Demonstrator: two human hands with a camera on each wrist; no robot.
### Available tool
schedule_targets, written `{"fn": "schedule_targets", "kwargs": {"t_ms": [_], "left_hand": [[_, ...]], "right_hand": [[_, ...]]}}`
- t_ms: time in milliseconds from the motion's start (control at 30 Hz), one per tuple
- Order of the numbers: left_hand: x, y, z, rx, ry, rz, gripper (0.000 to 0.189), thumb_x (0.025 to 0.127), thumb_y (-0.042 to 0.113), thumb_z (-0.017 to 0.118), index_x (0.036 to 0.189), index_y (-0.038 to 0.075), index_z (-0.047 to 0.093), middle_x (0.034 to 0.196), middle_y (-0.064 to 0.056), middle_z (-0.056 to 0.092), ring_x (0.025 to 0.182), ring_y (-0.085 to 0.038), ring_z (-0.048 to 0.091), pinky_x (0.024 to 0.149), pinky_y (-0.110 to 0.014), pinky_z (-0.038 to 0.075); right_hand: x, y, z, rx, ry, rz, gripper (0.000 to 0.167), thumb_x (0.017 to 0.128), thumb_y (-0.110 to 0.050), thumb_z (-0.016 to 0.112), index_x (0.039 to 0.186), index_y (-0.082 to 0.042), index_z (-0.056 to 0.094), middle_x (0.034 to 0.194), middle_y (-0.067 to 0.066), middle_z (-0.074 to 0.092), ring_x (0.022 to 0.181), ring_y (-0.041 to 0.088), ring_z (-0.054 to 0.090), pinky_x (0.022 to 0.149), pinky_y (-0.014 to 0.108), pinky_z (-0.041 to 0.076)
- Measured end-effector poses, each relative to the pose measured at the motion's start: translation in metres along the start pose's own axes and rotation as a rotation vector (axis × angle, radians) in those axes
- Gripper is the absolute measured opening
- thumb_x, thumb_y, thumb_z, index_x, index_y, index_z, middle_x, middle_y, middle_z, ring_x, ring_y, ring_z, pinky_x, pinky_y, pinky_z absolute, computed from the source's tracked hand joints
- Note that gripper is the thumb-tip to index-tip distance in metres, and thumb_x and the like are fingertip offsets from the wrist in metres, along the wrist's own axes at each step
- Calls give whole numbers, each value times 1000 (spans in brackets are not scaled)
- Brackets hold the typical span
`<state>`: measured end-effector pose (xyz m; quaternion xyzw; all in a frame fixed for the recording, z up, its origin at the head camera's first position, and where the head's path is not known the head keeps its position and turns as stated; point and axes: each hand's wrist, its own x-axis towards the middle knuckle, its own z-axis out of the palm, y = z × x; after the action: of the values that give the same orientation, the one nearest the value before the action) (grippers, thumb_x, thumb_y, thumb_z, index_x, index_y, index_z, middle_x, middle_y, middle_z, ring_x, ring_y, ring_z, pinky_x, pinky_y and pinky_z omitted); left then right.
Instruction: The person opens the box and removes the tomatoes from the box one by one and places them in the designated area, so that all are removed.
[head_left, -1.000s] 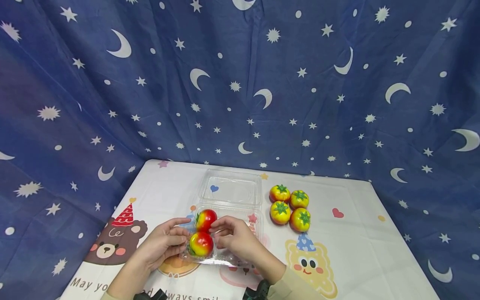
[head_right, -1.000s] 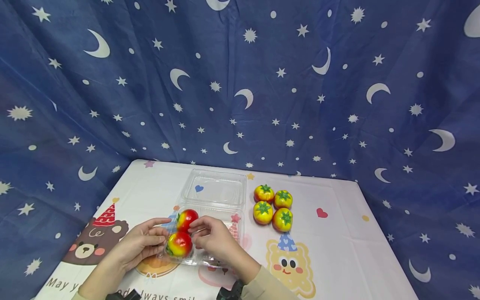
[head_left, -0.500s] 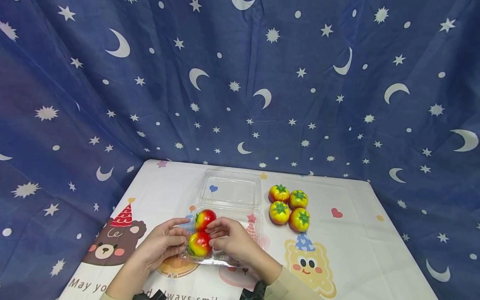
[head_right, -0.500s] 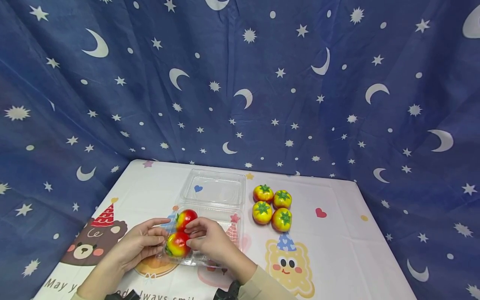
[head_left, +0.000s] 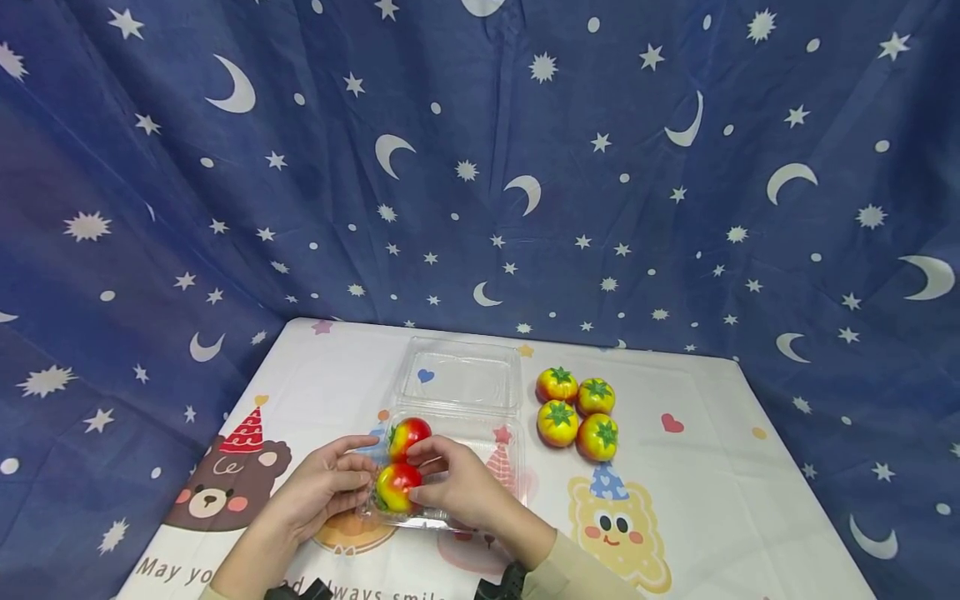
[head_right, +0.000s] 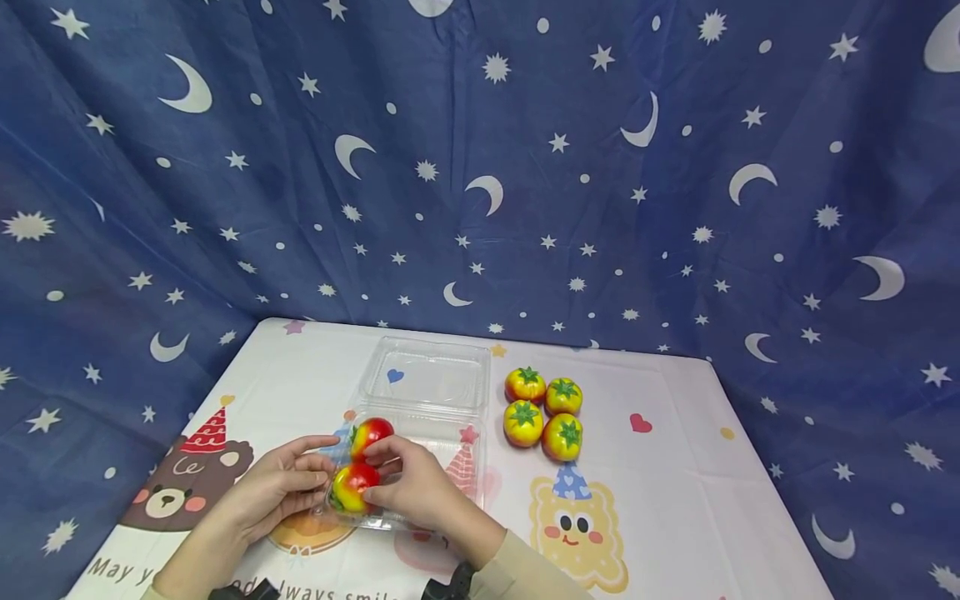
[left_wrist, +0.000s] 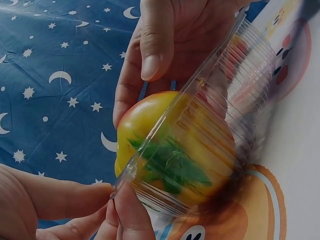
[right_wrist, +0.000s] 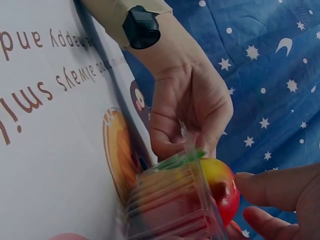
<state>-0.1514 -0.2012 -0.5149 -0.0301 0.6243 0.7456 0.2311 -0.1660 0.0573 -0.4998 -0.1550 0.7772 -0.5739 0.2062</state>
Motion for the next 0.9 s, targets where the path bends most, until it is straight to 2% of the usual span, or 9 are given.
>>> {"fn": "schedule_targets", "kwargs": {"t_ms": [333, 600, 900], "left_hand": [[-1, 0, -1, -1, -6, 1, 72, 101, 4, 67, 163, -1, 32, 104, 1, 70, 79, -10, 69, 81, -24, 65], [-1, 0, 0, 1, 0, -3, 72, 100, 5, 68, 164, 0, 33, 103, 2, 70, 78, -10, 68, 80, -24, 65], [-1, 0, 1, 3, 1, 2, 72, 101, 5, 68, 164, 0, 33, 103, 1, 69, 78, -9, 68, 81, -25, 65]], "right_hand": [[3, 2, 7, -64, 38, -16, 48, 84, -9, 91, 126, -18, 70, 115, -3, 71, 107, 13, 69, 99, 39, 63], [7, 2, 12, -125, 114, 5, 49, 81, -18, 95, 123, -21, 70, 106, -9, 67, 97, 8, 65, 86, 22, 60], [4, 2, 10, -103, 108, 7, 49, 83, -10, 92, 125, -19, 68, 111, -8, 66, 102, 9, 68, 94, 32, 63]]}}
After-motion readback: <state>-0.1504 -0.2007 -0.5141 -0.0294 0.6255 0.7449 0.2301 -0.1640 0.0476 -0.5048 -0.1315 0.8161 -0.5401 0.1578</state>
